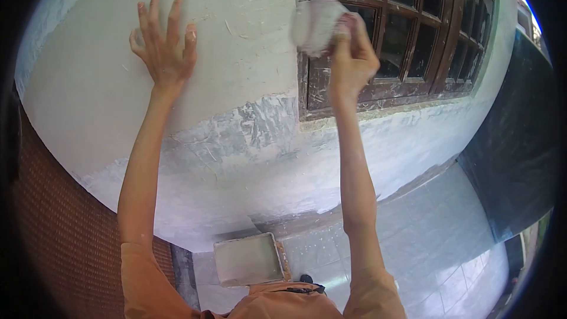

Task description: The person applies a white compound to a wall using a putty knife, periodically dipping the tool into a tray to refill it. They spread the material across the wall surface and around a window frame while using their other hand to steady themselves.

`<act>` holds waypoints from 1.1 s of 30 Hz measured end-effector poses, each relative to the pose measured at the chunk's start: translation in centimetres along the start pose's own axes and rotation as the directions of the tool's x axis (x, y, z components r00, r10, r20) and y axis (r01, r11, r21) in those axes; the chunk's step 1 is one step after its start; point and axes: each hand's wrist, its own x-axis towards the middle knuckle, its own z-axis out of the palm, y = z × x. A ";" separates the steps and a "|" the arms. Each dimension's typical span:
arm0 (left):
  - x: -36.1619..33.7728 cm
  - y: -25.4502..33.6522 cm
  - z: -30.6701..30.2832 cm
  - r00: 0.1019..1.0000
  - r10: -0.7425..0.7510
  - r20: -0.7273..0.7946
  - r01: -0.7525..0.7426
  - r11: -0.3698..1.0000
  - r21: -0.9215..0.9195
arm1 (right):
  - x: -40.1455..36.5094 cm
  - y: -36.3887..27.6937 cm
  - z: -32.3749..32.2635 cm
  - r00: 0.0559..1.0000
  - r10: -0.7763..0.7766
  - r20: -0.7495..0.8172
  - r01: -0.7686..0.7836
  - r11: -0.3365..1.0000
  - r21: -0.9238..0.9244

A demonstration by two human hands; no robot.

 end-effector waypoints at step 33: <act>0.1 0.4 -0.4 1.000 0.000 0.016 -0.001 0.998 0.060 | 5.1 0.5 4.6 0.999 -0.047 0.014 0.046 0.998 0.049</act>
